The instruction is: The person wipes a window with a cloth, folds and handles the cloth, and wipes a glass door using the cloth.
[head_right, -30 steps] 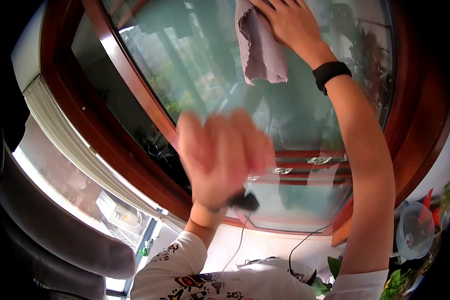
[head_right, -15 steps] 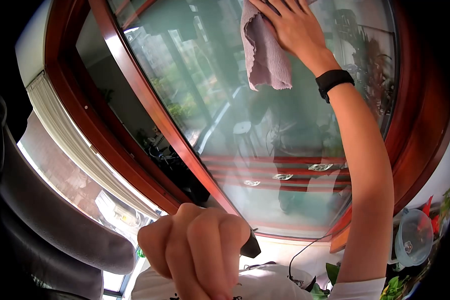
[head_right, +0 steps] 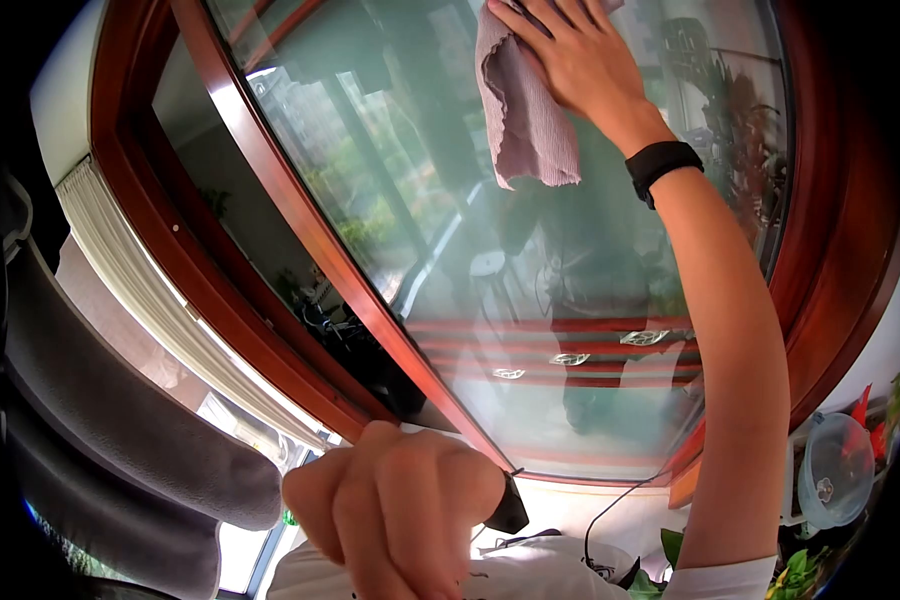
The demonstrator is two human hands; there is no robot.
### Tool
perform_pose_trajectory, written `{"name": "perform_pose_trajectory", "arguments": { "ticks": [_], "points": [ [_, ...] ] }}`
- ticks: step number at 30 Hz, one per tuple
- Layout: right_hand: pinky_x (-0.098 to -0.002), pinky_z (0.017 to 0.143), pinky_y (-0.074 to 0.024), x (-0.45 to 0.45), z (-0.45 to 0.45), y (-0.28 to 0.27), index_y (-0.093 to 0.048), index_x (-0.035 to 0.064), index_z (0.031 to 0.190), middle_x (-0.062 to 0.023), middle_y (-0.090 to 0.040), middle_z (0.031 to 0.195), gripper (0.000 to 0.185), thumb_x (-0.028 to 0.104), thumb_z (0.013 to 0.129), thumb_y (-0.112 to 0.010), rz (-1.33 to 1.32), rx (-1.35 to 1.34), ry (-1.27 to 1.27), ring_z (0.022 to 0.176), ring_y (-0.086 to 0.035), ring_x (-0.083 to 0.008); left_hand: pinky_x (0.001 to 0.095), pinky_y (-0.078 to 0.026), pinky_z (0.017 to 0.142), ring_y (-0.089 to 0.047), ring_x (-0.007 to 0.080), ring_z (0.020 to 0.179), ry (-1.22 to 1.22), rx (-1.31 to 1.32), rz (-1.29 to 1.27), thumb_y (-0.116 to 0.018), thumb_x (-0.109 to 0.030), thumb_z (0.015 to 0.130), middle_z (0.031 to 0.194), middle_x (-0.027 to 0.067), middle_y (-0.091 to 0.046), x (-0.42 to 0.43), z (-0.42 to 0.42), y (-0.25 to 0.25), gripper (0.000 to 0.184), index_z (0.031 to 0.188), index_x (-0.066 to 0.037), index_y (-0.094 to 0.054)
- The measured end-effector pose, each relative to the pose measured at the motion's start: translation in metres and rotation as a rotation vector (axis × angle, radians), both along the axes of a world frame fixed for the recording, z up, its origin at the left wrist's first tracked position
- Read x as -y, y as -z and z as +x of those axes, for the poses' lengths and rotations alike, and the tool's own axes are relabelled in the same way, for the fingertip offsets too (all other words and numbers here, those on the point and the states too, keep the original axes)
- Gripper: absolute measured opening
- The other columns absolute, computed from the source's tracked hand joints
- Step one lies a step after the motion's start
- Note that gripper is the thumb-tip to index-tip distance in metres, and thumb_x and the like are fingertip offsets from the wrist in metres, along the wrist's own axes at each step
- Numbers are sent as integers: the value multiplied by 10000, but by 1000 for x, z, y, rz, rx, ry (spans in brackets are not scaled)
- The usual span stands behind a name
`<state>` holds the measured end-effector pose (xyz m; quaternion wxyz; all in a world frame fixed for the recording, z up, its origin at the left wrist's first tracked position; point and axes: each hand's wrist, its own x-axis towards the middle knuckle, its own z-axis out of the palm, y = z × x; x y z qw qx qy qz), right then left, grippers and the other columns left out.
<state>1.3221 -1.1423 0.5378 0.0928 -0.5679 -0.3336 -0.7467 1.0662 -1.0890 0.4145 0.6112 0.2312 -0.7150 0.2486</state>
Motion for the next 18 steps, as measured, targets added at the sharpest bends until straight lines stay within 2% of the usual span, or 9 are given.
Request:
{"name": "perform_pose_trajectory", "arguments": {
  "ticks": [3, 6, 10, 12, 14, 18],
  "points": [
    [-507, 1142, -274, 1, 1, 1, -545, 123, 1351, -155, -501, 1397, 451, 216, 910, -568, 3, 2, 16, 1380, -379, -342, 252, -544, 743, -596, 216, 884, -157, 36, 56, -693, -64, 895, 889, 88, -708, -15, -9, -7, 168, 867, -61, -527],
    [-505, 1138, -276, 1, 1, 3, -544, 122, 1353, -156, -500, 1399, 458, 219, 906, -571, 4, -4, 3, 1381, -377, -342, 265, -513, 765, -587, 218, 909, -393, 106, -21, -670, -50, 907, 885, 74, -705, -18, -15, -4, 181, 863, -69, -495],
    [-505, 1138, -274, -2, -1, 4, -544, 117, 1351, -158, -493, 1405, 470, 218, 893, -576, -3, -29, -26, 1389, -367, -345, 269, -501, 776, -589, 212, 917, -528, -62, -30, -676, -69, 907, 884, 64, -705, -19, -40, 2, 195, 856, -76, -489],
    [-505, 1139, -273, -4, 1, -1, -545, 116, 1348, -158, -485, 1413, 472, 214, 887, -577, -4, -28, -22, 1392, -362, -348, 284, -502, 730, -585, 230, 873, -392, -133, 0, -639, -92, 925, 871, 96, -705, -20, -37, -1, 179, 829, -76, -490],
    [-506, 1139, -272, -4, 1, 4, -546, 116, 1343, -158, -476, 1421, 471, 209, 882, -575, -17, -38, 2, 1395, -357, -351, 316, -505, 634, -572, 269, 785, -79, -176, 24, -556, -124, 963, 843, 165, -704, -17, -24, -2, 203, 778, -71, -489],
    [-493, 1149, -262, 0, 3, 4, -538, 119, 1356, -156, -470, 1427, 480, 211, 886, -567, -11, -31, 27, 1393, -359, -346, 315, -525, 659, -566, 270, 810, -34, -355, 26, -548, -133, 970, 860, 184, -702, -13, -36, -2, 199, 794, -57, -499]
  ]
}}
